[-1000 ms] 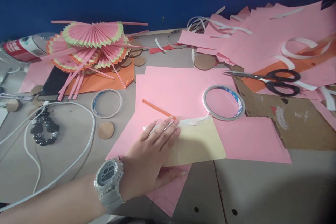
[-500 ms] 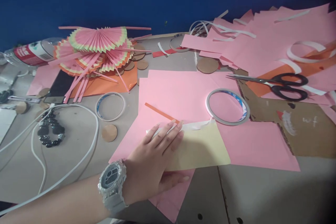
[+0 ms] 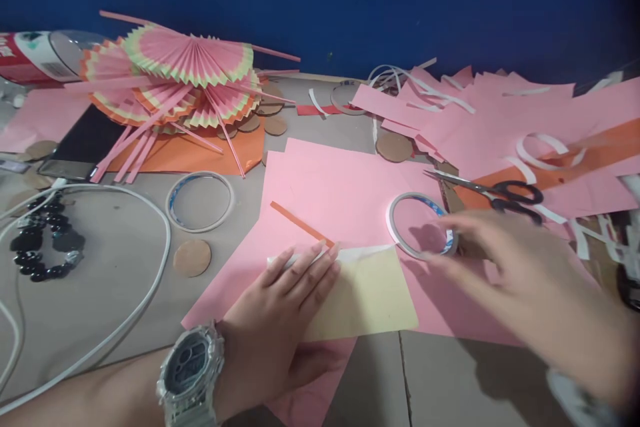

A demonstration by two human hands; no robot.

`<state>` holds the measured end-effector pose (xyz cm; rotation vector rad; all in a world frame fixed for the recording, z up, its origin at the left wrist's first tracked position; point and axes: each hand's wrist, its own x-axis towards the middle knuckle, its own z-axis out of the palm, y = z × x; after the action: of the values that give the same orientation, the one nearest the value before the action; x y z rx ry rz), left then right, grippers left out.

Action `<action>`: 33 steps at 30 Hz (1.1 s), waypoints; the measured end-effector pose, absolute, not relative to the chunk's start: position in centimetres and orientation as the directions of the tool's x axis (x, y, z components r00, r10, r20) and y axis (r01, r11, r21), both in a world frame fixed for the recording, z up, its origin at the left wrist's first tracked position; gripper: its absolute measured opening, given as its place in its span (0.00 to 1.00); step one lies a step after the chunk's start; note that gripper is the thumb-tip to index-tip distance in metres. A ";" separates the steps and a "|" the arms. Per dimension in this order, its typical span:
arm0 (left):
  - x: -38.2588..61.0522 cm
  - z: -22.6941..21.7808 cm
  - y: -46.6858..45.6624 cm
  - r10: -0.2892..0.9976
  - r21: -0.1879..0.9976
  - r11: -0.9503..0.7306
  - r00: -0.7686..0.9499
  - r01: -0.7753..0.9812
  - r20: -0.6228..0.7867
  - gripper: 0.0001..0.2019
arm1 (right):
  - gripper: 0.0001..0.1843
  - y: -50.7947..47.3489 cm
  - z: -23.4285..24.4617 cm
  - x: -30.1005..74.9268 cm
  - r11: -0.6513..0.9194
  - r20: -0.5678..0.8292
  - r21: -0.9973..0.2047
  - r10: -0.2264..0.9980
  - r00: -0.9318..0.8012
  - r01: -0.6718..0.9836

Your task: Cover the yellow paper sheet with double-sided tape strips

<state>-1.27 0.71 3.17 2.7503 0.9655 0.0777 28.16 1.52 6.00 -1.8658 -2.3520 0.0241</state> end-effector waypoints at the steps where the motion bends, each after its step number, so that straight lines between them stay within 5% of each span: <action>1: -1.3 3.2 0.7 0.627 0.221 -0.756 0.779 0.616 -0.024 0.39 | 0.19 2.2 5.5 27.3 0.260 0.070 -0.100 0.965 -0.254 0.961; 9: -1.8 3.0 0.9 0.608 0.162 -0.785 0.793 0.598 0.020 0.42 | 0.07 1.4 4.5 26.1 0.315 0.098 -0.056 0.946 -0.309 0.947; 24: -1.2 4.8 0.7 0.609 0.007 -0.792 0.790 0.610 0.073 0.39 | 0.07 1.9 6.6 26.5 0.425 0.108 -0.169 0.905 -0.412 0.889; 33: 1.2 3.9 1.6 0.624 0.125 -0.778 0.781 0.616 0.032 0.41 | 0.11 2.4 5.7 22.7 0.360 -0.064 -0.228 0.922 -0.383 0.905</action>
<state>1.20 1.58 3.95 2.8624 0.9996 0.1087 22.68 2.36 5.73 -1.7012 -2.5279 0.3485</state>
